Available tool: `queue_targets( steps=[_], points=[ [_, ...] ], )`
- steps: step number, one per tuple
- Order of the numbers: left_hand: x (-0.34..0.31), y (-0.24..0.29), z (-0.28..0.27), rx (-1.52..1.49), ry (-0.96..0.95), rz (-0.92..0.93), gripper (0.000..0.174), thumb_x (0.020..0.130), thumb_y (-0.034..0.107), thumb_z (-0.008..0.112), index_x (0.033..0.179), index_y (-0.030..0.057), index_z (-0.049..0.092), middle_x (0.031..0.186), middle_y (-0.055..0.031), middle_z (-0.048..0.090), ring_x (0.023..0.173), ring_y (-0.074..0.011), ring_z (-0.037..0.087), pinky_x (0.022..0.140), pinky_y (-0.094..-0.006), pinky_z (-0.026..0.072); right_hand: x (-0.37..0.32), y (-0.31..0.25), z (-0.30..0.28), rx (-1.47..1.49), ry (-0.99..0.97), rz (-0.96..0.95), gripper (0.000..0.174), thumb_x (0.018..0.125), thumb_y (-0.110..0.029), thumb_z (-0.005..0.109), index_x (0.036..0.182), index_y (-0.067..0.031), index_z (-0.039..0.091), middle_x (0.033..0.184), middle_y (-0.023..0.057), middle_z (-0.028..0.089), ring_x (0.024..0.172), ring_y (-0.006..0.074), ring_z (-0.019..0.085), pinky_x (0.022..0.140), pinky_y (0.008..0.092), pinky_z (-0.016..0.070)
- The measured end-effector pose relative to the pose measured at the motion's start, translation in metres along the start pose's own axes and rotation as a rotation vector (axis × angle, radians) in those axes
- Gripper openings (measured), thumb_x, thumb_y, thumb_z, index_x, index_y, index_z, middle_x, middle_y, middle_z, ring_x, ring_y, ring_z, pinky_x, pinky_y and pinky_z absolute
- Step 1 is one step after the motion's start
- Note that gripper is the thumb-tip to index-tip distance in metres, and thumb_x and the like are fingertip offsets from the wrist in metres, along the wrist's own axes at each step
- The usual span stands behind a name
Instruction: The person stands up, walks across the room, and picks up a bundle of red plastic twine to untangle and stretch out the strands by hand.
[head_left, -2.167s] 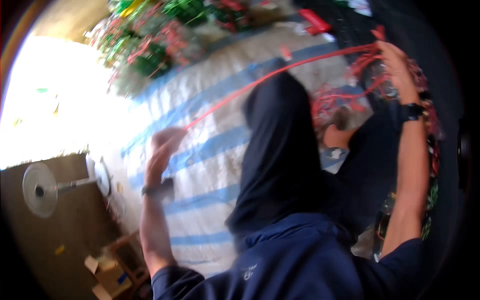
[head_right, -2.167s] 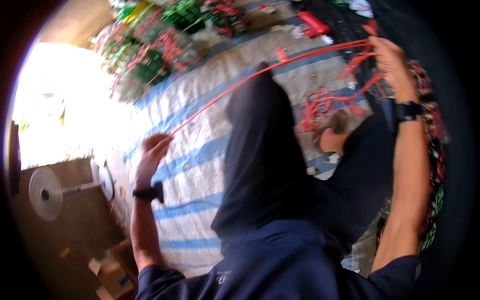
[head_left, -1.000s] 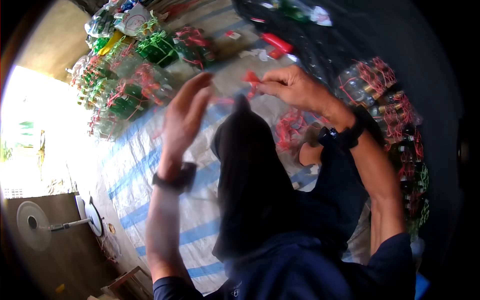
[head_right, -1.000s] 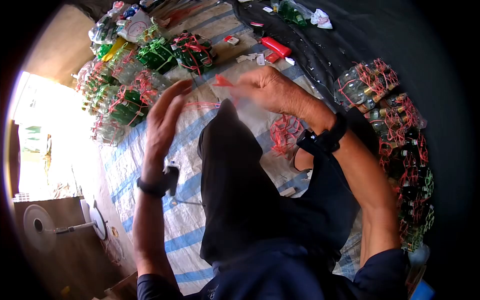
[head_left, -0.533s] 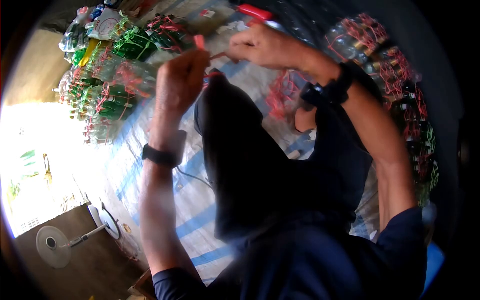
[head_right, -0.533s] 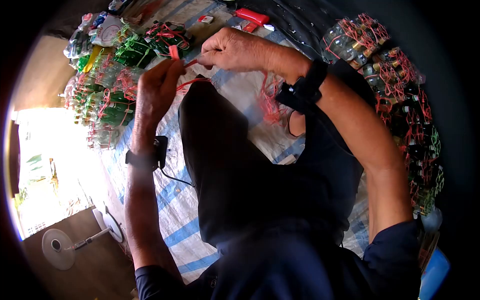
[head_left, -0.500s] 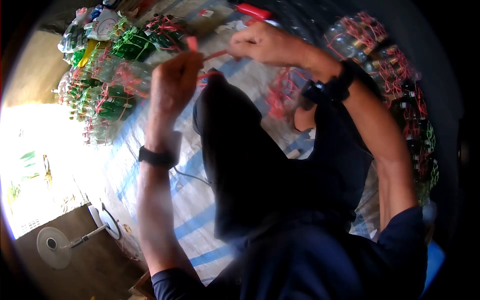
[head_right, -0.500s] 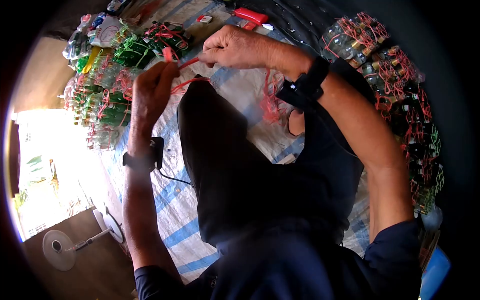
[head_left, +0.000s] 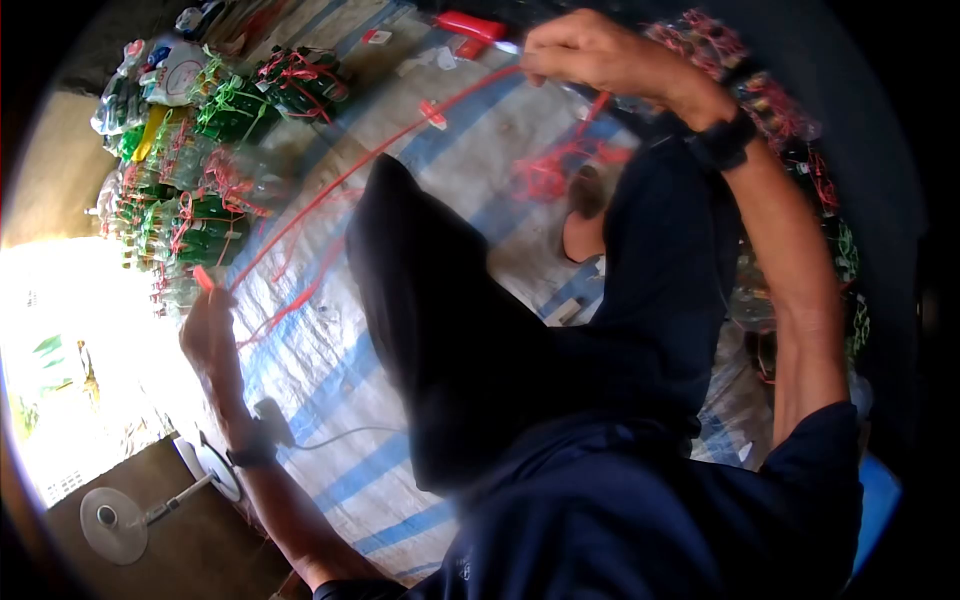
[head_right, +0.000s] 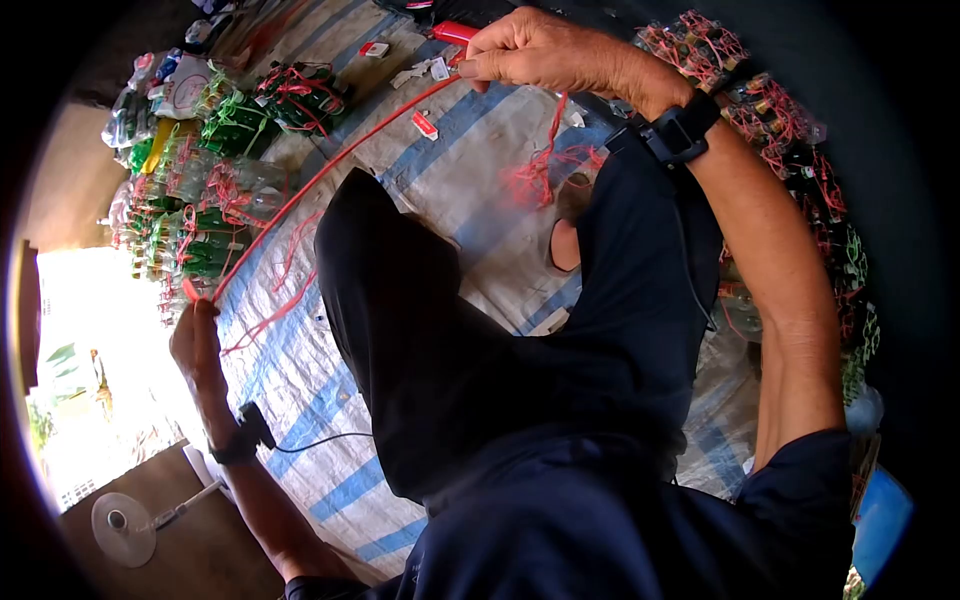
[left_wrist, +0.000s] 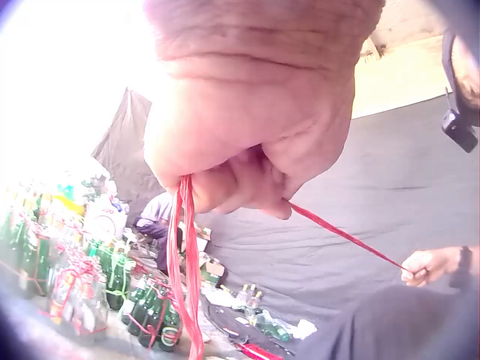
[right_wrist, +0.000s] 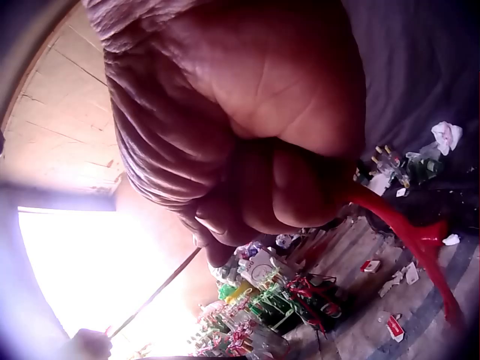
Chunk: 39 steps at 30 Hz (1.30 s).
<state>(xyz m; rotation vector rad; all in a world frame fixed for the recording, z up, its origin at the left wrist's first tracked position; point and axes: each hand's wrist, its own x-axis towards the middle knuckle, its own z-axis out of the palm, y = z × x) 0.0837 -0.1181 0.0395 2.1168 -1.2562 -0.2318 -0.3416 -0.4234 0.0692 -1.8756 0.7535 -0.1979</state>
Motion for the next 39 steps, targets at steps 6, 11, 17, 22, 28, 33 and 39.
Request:
queue_targets(
  steps=[6, 11, 17, 22, 28, 33, 39],
  points=[
    [-0.057, -0.017, -0.03, -0.091, 0.053, -0.15, 0.034, 0.105, 0.032, 0.059, 0.086, 0.0042, 0.063, 0.073, 0.0047, 0.045, 0.069, -0.0073, 0.036, 0.061, -0.0285, 0.0289, -0.007, 0.009, -0.004, -0.083, 0.124, 0.009, 0.029, 0.104, -0.029, 0.063, 0.09, -0.006, 0.073, 0.072, -0.0057, 0.06, 0.056, 0.0039, 0.052, 0.049, 0.0248, 0.0424],
    [-0.09, -0.052, -0.046, -0.112, 0.042, -0.291, 0.036, 0.106, 0.033, 0.061, 0.082, 0.0053, 0.059, 0.072, 0.0082, 0.04, 0.068, -0.0047, 0.031, 0.059, -0.0278, 0.0231, -0.012, 0.018, -0.016, -0.169, 0.09, -0.081, 0.031, 0.103, -0.028, 0.064, 0.085, -0.0033, 0.072, 0.068, -0.0051, 0.058, 0.059, 0.0046, 0.052, 0.053, 0.0265, 0.0411],
    [-0.126, -0.06, -0.051, -0.117, 0.045, -0.386, 0.039, 0.106, 0.037, 0.059, 0.081, 0.0067, 0.058, 0.072, 0.0085, 0.039, 0.067, -0.0051, 0.033, 0.058, -0.0275, 0.0253, -0.02, 0.031, -0.032, -0.191, 0.138, -0.1, 0.031, 0.102, -0.027, 0.065, 0.083, -0.0025, 0.069, 0.069, -0.0062, 0.056, 0.068, 0.0041, 0.048, 0.058, 0.0282, 0.0396],
    [-0.152, -0.092, -0.056, -0.088, 0.042, -0.464, 0.04, 0.105, 0.04, 0.057, 0.083, 0.0072, 0.059, 0.071, 0.0071, 0.038, 0.066, -0.0062, 0.034, 0.057, -0.0283, 0.0257, -0.028, 0.027, -0.035, -0.242, 0.148, -0.133, 0.032, 0.102, -0.027, 0.065, 0.083, -0.0024, 0.069, 0.069, -0.0057, 0.056, 0.068, 0.0039, 0.047, 0.058, 0.0284, 0.0394],
    [-0.175, -0.138, -0.069, 0.046, 0.105, -0.41, 0.038, 0.105, 0.039, 0.057, 0.085, 0.0062, 0.061, 0.072, 0.0057, 0.041, 0.068, -0.0073, 0.036, 0.057, -0.0292, 0.0273, -0.025, 0.043, -0.046, -0.31, 0.121, -0.076, 0.029, 0.101, -0.027, 0.065, 0.086, -0.002, 0.071, 0.072, -0.0012, 0.061, 0.069, 0.0072, 0.053, 0.063, 0.0295, 0.0438],
    [-0.2, -0.222, -0.075, 0.119, 0.007, -0.471, 0.043, 0.106, 0.042, 0.06, 0.083, 0.007, 0.064, 0.067, 0.0082, 0.04, 0.062, -0.005, 0.033, 0.055, -0.0276, 0.0235, -0.025, 0.05, -0.04, -0.372, 0.058, -0.216, 0.025, 0.099, -0.021, 0.063, 0.084, 0.0, 0.067, 0.072, 0.0023, 0.061, 0.07, 0.0098, 0.054, 0.066, 0.0307, 0.0449],
    [-0.184, -0.249, -0.037, 0.555, -0.436, -0.352, 0.03, 0.09, 0.026, 0.071, 0.108, 0.0034, 0.077, 0.088, -0.0207, 0.074, 0.088, -0.0344, 0.074, 0.082, -0.0428, 0.0559, -0.022, 0.047, -0.026, -0.332, 0.042, -0.312, 0.031, 0.101, -0.027, 0.068, 0.086, 0.0005, 0.07, 0.07, 0.0009, 0.062, 0.066, 0.0088, 0.054, 0.062, 0.031, 0.0458]
  ],
)
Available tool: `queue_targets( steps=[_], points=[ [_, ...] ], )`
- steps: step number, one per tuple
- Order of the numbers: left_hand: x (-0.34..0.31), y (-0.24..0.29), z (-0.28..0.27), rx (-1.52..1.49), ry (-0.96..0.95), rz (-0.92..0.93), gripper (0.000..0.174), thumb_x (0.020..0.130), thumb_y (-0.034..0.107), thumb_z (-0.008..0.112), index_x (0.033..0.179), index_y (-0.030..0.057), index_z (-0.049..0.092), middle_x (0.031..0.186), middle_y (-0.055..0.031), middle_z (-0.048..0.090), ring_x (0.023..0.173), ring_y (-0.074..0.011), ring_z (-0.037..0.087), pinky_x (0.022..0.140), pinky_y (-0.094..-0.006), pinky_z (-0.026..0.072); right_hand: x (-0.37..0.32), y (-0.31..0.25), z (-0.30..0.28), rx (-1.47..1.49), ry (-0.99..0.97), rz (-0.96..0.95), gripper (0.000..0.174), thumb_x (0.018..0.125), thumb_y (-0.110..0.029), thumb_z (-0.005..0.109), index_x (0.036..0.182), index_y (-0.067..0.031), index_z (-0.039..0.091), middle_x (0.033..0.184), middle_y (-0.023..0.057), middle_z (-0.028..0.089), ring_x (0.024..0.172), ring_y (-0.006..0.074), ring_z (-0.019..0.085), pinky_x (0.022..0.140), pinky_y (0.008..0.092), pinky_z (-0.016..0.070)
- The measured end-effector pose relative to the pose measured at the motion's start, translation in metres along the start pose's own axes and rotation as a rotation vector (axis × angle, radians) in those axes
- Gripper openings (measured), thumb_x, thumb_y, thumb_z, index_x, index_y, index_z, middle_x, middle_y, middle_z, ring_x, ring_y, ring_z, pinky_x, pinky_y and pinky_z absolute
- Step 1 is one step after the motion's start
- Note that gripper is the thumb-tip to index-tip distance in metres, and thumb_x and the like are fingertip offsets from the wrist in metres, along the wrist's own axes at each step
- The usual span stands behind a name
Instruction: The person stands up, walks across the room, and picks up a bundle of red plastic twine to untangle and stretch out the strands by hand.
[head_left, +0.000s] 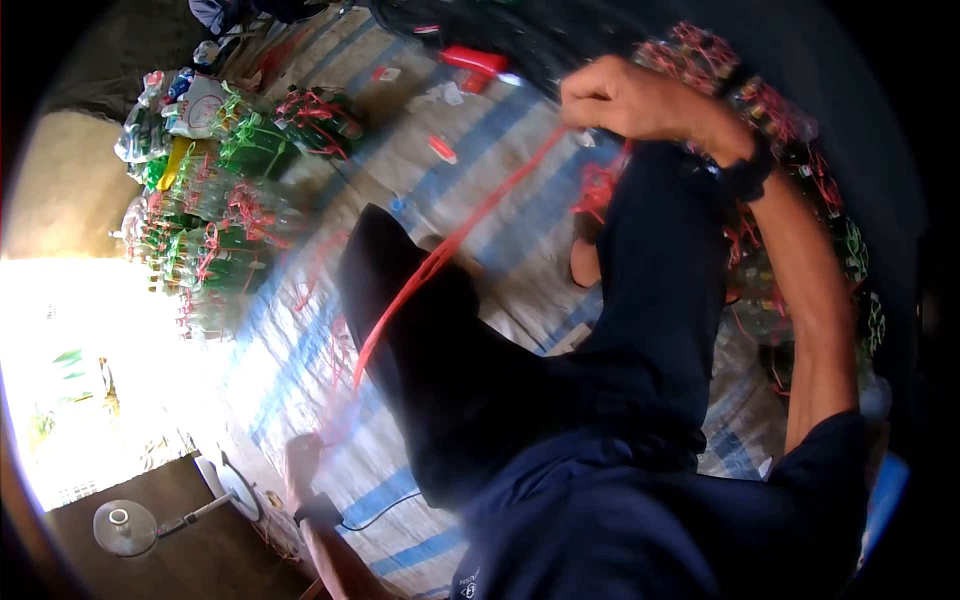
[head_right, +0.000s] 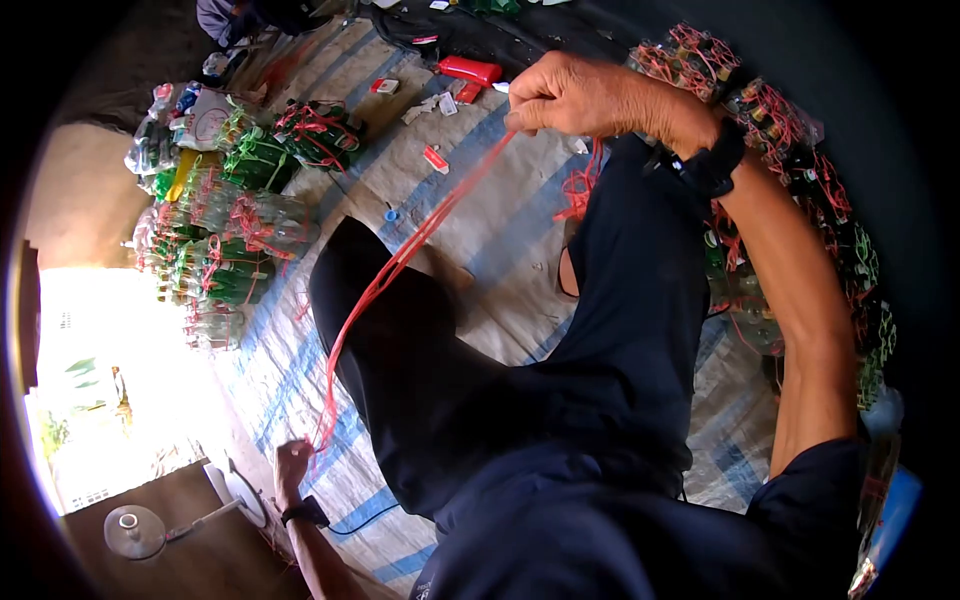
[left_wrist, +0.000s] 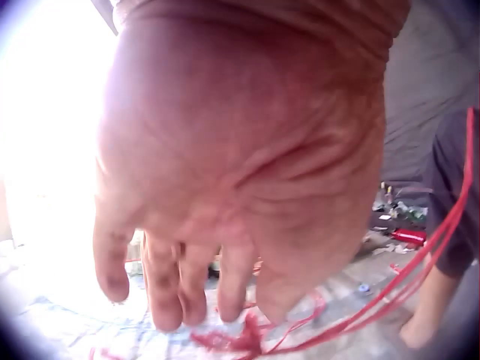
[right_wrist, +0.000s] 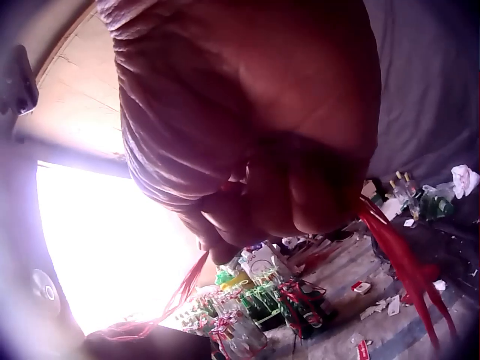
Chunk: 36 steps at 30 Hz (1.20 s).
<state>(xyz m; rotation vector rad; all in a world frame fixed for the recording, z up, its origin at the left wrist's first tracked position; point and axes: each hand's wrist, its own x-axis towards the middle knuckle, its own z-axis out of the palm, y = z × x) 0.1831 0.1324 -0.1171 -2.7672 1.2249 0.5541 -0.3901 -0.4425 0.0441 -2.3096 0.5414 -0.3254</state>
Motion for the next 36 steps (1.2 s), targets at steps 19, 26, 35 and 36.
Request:
queue_targets(
  steps=[19, 26, 35, 36],
  points=[
    [-0.013, 0.514, -0.138, -0.911, -0.287, 0.808, 0.027, 0.103, 0.014, 0.06, 0.123, -0.0043, 0.063, 0.089, -0.0171, 0.072, 0.08, -0.0197, 0.066, 0.074, -0.0335, 0.0519, 0.004, -0.072, 0.071, 0.044, 0.14, -0.181, 0.021, 0.1, -0.017, 0.062, 0.09, 0.0026, 0.064, 0.071, 0.014, 0.062, 0.063, 0.0194, 0.06, 0.063, 0.0352, 0.0483],
    [-0.012, 0.498, -0.132, -0.878, -0.135, 0.869, 0.018, 0.101, 0.01, 0.06, 0.099, -0.0056, 0.069, 0.073, -0.0105, 0.064, 0.068, -0.0141, 0.059, 0.063, -0.0319, 0.0482, 0.001, -0.068, 0.065, 0.262, -0.029, -0.036, 0.024, 0.101, -0.02, 0.06, 0.09, 0.0012, 0.067, 0.077, 0.0123, 0.068, 0.072, 0.0196, 0.064, 0.069, 0.0364, 0.0495],
    [0.01, 0.419, -0.145, -0.951, 0.039, 0.551, 0.022, 0.103, 0.018, 0.062, 0.096, 0.0, 0.073, 0.073, 0.0042, 0.061, 0.065, -0.0041, 0.052, 0.059, -0.0236, 0.0399, 0.003, -0.022, 0.037, 0.189, 0.029, -0.028, 0.023, 0.1, -0.018, 0.061, 0.092, 0.002, 0.069, 0.078, 0.009, 0.069, 0.073, 0.0152, 0.063, 0.07, 0.0328, 0.0495],
    [0.015, 0.405, -0.146, -0.916, 0.081, 0.486, 0.021, 0.102, 0.018, 0.062, 0.094, 0.0013, 0.072, 0.068, 0.0067, 0.056, 0.059, -0.0028, 0.046, 0.053, -0.023, 0.0338, 0.003, -0.014, 0.034, 0.196, 0.049, -0.016, 0.023, 0.1, -0.017, 0.062, 0.091, 0.0021, 0.069, 0.079, 0.0079, 0.069, 0.074, 0.014, 0.062, 0.07, 0.0325, 0.0491]
  ],
)
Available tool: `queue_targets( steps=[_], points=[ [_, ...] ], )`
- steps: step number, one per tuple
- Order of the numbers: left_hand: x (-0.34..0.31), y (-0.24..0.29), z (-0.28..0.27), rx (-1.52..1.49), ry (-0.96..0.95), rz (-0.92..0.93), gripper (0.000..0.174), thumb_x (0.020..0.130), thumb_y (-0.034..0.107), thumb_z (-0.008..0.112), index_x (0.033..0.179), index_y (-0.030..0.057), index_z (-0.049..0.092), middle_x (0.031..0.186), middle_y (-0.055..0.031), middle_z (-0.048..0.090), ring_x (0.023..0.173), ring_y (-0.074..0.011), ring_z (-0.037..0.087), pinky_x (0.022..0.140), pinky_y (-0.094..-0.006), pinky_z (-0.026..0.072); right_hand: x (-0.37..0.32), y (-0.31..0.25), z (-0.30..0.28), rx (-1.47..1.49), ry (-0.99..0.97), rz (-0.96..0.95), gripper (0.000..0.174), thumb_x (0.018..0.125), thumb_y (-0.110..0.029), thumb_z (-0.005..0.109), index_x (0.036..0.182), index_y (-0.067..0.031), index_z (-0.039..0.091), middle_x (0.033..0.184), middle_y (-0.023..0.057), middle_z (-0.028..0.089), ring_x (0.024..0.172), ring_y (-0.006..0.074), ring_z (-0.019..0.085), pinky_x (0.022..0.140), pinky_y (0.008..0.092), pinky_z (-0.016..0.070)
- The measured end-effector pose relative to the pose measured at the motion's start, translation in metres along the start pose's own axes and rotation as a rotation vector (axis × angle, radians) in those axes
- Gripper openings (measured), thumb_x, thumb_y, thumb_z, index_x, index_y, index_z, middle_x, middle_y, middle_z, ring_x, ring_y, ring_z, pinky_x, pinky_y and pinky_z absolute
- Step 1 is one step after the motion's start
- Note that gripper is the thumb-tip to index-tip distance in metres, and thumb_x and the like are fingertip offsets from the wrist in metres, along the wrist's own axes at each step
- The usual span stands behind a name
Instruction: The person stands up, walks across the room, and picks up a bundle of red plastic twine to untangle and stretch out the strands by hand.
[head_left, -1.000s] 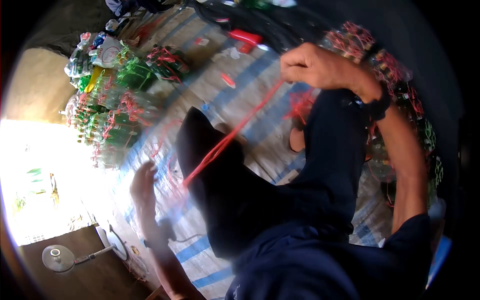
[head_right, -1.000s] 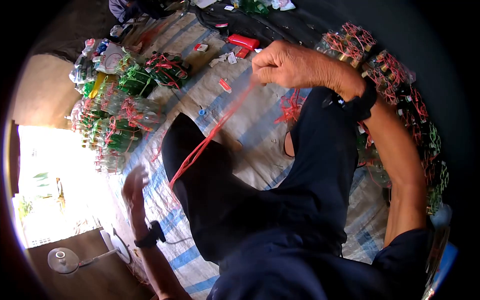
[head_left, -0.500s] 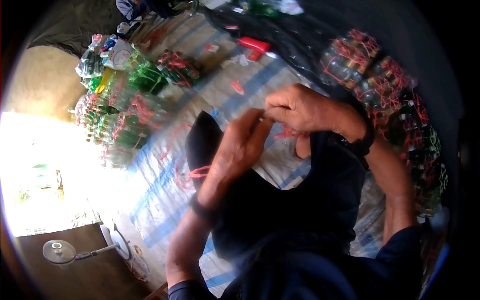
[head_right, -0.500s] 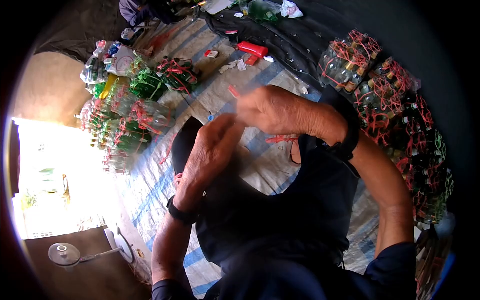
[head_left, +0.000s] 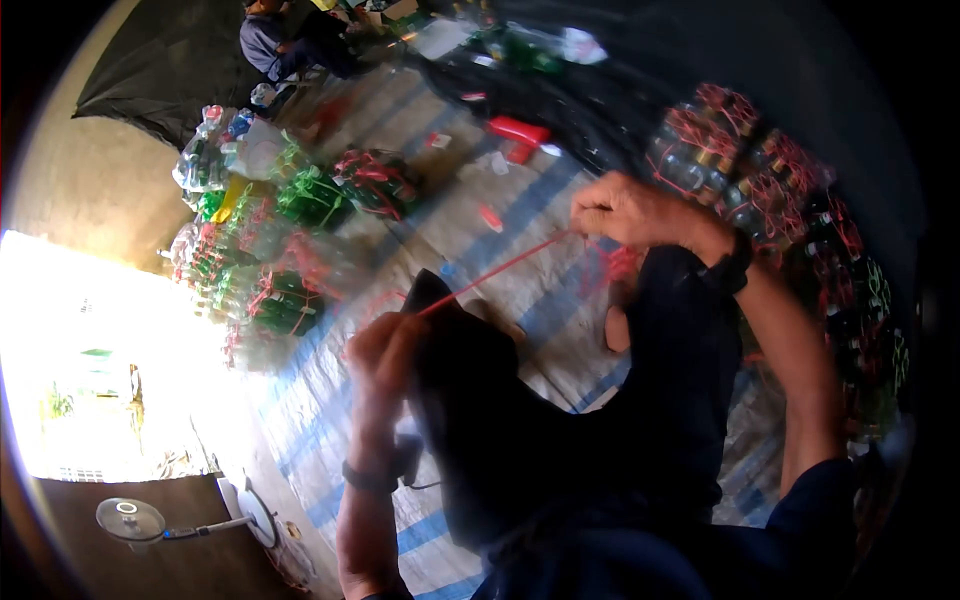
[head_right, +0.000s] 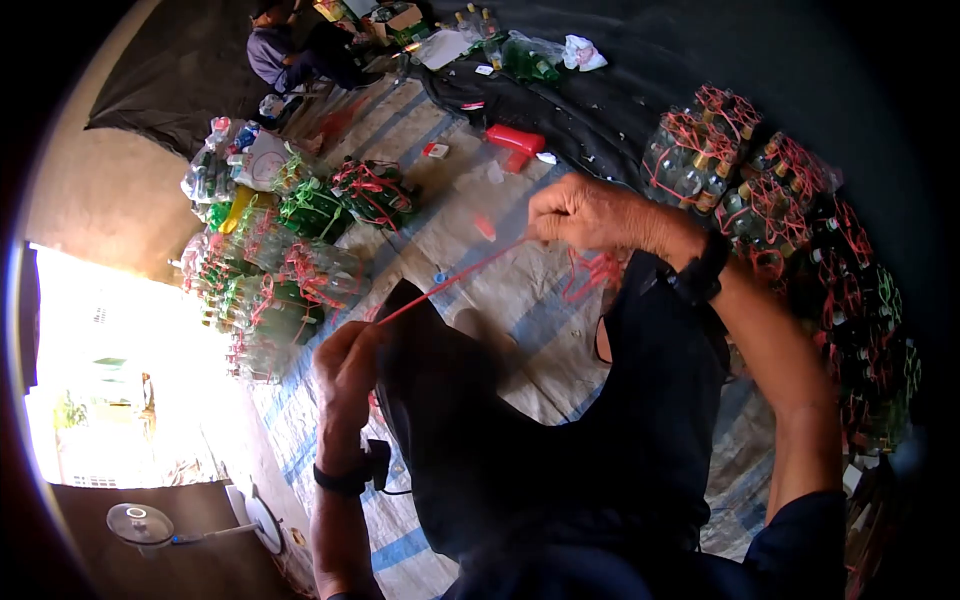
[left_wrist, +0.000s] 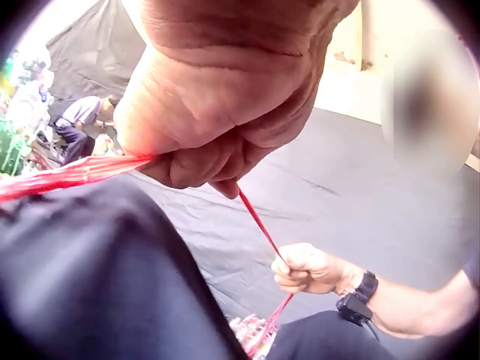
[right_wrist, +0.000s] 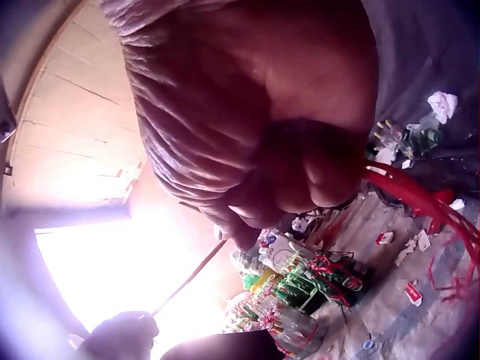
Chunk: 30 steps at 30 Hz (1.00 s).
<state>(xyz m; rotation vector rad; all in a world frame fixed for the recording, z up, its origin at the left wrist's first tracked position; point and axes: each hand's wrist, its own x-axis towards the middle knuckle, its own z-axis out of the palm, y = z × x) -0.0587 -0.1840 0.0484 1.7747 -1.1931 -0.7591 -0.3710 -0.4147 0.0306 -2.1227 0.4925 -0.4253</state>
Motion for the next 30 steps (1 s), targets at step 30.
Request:
queue_targets(
  steps=[30],
  points=[
    [-0.034, -0.049, -0.043, 0.216, 0.046, 0.036, 0.027, 0.101, 0.03, 0.067, 0.09, 0.0062, 0.071, 0.066, 0.0079, 0.043, 0.06, -0.0024, 0.036, 0.054, -0.0244, 0.0236, -0.039, -0.009, -0.069, -0.171, 0.291, 0.048, 0.025, 0.096, -0.022, 0.071, 0.084, 0.0001, 0.07, 0.067, -0.0005, 0.062, 0.063, 0.0063, 0.052, 0.059, 0.029, 0.0436]
  ],
)
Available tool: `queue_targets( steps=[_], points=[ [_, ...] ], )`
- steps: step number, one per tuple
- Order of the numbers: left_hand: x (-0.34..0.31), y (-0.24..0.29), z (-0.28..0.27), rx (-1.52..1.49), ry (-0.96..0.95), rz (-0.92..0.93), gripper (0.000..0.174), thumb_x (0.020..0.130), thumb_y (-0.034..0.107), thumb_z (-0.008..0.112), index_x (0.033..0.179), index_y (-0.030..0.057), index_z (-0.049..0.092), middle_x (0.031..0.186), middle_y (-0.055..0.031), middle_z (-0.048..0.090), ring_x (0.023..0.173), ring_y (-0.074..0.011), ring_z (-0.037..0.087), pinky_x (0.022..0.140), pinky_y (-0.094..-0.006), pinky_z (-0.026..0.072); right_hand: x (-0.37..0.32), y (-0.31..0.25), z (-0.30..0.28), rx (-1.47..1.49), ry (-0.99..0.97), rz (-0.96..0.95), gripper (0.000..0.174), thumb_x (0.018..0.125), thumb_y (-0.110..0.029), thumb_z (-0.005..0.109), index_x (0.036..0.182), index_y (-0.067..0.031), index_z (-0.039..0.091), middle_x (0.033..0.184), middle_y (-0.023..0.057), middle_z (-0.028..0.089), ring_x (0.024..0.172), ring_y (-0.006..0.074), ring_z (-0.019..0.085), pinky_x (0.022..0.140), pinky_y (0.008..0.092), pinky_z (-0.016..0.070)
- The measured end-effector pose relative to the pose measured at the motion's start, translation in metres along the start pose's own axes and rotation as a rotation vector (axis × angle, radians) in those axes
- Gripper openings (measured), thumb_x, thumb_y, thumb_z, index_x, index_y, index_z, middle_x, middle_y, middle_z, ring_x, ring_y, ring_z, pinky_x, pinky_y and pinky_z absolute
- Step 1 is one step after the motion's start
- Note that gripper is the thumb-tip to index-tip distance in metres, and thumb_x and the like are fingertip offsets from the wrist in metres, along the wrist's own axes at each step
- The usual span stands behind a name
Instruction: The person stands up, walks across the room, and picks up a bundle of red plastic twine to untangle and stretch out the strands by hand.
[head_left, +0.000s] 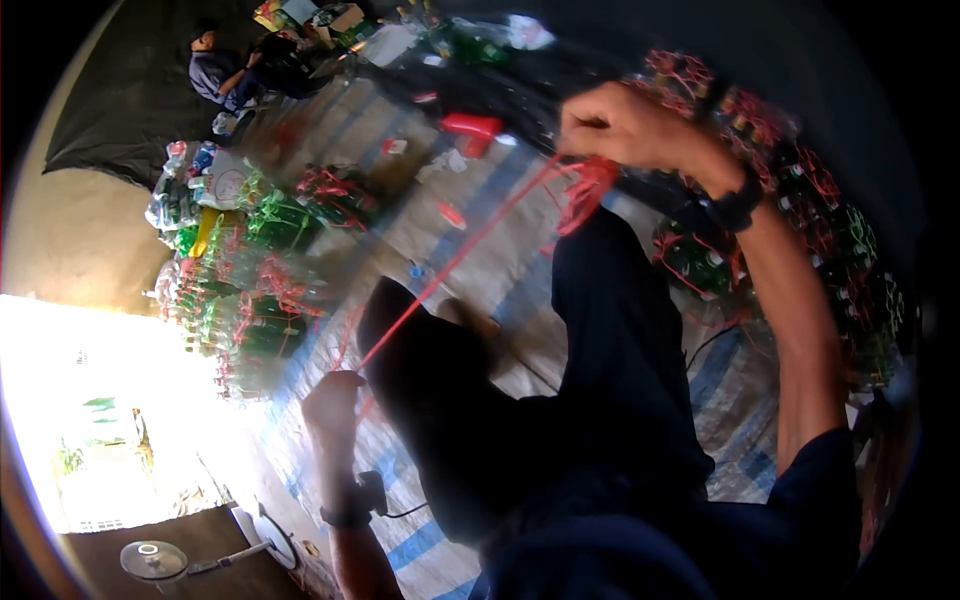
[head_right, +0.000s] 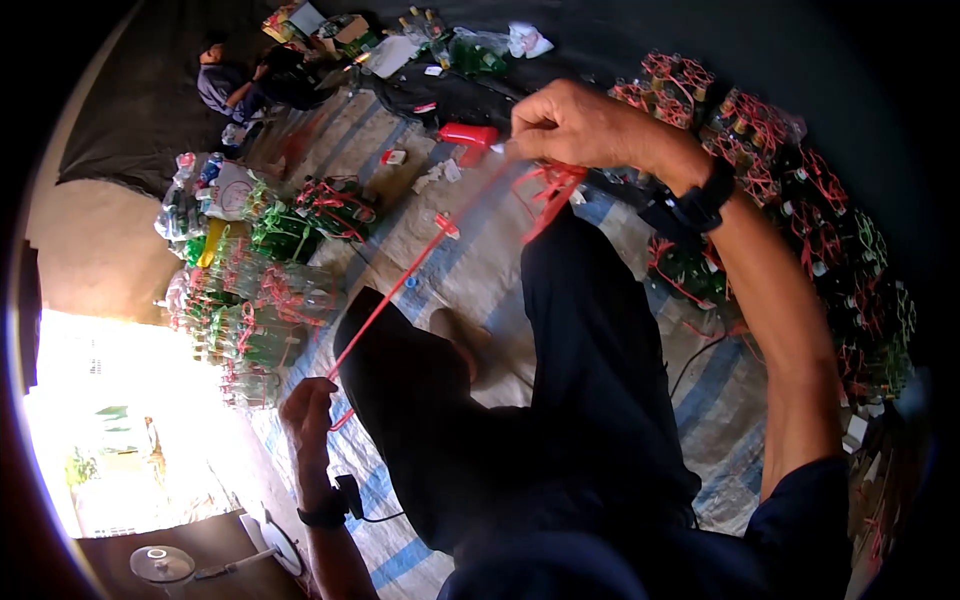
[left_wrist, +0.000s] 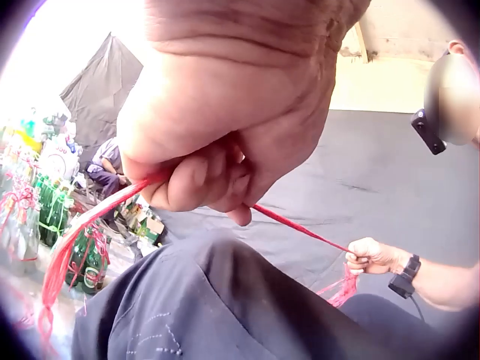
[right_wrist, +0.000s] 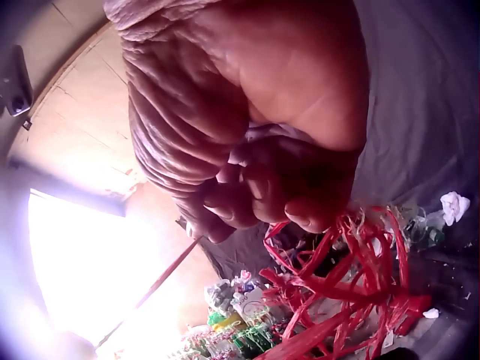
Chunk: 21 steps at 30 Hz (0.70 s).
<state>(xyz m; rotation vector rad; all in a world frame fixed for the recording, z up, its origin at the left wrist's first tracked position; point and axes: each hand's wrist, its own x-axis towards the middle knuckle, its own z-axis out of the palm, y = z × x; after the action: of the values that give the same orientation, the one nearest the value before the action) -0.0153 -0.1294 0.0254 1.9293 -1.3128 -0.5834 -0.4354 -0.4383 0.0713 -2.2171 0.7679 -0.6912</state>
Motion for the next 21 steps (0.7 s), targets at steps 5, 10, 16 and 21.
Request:
queue_targets(
  steps=[5, 10, 16, 21],
  points=[
    [-0.008, 0.025, 0.01, 0.0, -0.01, 0.021, 0.029, 0.098, 0.027, 0.065, 0.09, 0.0002, 0.072, 0.068, 0.0016, 0.054, 0.063, -0.0073, 0.046, 0.057, -0.0275, 0.0348, -0.023, -0.019, -0.017, -0.088, 0.072, -0.037, 0.026, 0.093, -0.02, 0.076, 0.082, 0.0014, 0.067, 0.063, 0.0043, 0.062, 0.06, 0.0089, 0.053, 0.055, 0.0316, 0.0427],
    [-0.017, 0.023, 0.007, 0.093, -0.093, 0.04, 0.025, 0.097, 0.022, 0.065, 0.093, -0.0007, 0.074, 0.069, -0.0018, 0.06, 0.062, -0.0086, 0.051, 0.058, -0.0282, 0.0402, -0.054, -0.04, -0.016, -0.074, 0.1, 0.057, 0.024, 0.093, -0.017, 0.076, 0.082, 0.0013, 0.066, 0.063, 0.0077, 0.062, 0.057, 0.0124, 0.055, 0.054, 0.0317, 0.0432],
    [-0.024, 0.024, 0.0, 0.228, -0.175, 0.083, 0.015, 0.096, 0.011, 0.066, 0.098, -0.0004, 0.076, 0.084, -0.0103, 0.072, 0.078, -0.0174, 0.07, 0.073, -0.0323, 0.053, -0.074, -0.06, -0.005, -0.099, 0.115, 0.026, 0.021, 0.091, -0.015, 0.077, 0.082, 0.0002, 0.066, 0.064, 0.0098, 0.062, 0.056, 0.0158, 0.059, 0.053, 0.0341, 0.0432],
    [-0.005, 0.05, -0.007, 0.589, -0.071, 0.235, 0.034, 0.091, 0.004, 0.066, 0.125, 0.0065, 0.069, 0.122, -0.0203, 0.068, 0.11, -0.0384, 0.067, 0.095, -0.0419, 0.0539, -0.076, -0.067, 0.017, 0.001, 0.082, -0.033, 0.022, 0.092, -0.016, 0.078, 0.081, -0.0008, 0.066, 0.066, 0.0112, 0.064, 0.055, 0.0204, 0.06, 0.054, 0.0355, 0.0445]
  ],
)
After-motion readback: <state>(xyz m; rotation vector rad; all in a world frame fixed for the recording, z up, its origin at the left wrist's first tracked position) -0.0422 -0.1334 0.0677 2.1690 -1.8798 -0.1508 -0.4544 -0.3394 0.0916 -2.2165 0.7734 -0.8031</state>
